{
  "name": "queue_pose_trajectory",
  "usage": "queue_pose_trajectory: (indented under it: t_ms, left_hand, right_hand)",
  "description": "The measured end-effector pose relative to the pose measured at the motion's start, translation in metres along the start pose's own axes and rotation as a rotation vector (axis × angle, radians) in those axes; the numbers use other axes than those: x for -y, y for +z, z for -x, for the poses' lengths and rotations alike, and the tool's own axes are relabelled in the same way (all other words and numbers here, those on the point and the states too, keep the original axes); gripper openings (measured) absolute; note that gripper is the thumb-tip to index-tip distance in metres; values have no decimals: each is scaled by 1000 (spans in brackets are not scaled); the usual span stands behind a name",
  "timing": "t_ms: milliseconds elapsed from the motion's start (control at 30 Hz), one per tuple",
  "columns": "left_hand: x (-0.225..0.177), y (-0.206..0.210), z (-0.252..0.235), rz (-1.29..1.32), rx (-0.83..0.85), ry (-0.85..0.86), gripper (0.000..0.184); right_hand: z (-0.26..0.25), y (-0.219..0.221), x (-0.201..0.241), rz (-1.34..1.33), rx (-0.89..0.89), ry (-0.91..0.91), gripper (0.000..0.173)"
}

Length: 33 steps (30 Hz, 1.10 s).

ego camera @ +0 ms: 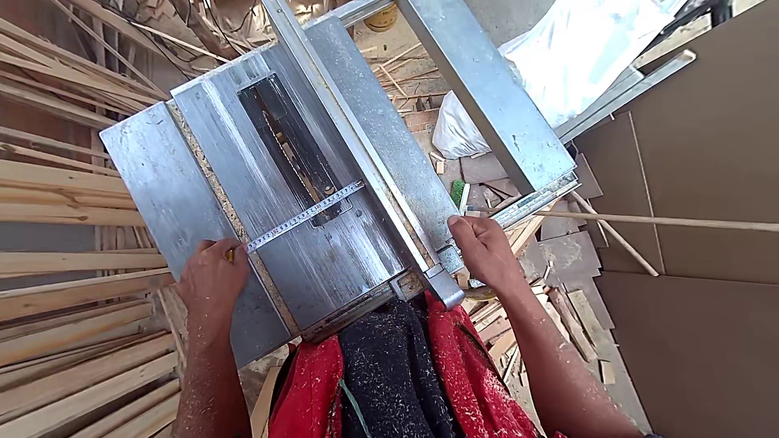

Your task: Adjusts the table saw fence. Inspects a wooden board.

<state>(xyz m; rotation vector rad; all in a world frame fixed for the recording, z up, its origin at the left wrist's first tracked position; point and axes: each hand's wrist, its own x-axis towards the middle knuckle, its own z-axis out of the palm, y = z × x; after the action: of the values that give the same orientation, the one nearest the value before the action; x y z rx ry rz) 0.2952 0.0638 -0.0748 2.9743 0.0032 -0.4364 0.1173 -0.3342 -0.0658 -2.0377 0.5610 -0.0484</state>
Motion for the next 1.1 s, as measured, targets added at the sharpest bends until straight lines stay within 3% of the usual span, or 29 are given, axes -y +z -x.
queue_pose_trajectory:
  t_ms: [100,167,233,300,333,433,700,867,933,1000,1100]
  left_hand:
    - [-1,-1,-2,-6,14,-17,26]
    - [-2,-2,-2,-12,15,-11,25]
    - [-2,-2,-2,-18,4,0,25]
    - [-2,-3,-1,-19,2,-1,25]
    - [-2,-3,-1,-21,5,-2,25]
    - [-3,-3,-2,-25,13,0,26]
    - [-4,-5,-4,-9,-5,9,26]
    - [-7,-5,-6,-28,2,16,24]
    - [1,-6,-12,-17,6,55,22]
    - [19,-13,-22,46,45,95,21]
    - [45,-40,-42,55,44,141,21]
  right_hand:
    - [24,0,-20,48,29,-76,51]
    - [39,-4,-33,82,20,-216,48]
    - [55,-13,-39,303,27,-408,43]
    - [66,-18,-31,494,184,-535,66]
    - [71,-15,-29,591,268,-547,73]
    - [78,6,-35,734,374,-527,65]
    - [81,33,-68,763,95,-633,49]
    - [79,36,-85,758,61,-597,47]
    - [64,35,-93,761,122,-576,55]
    - [52,28,-88,715,183,-571,75]
    - [42,15,-72,633,119,-543,92]
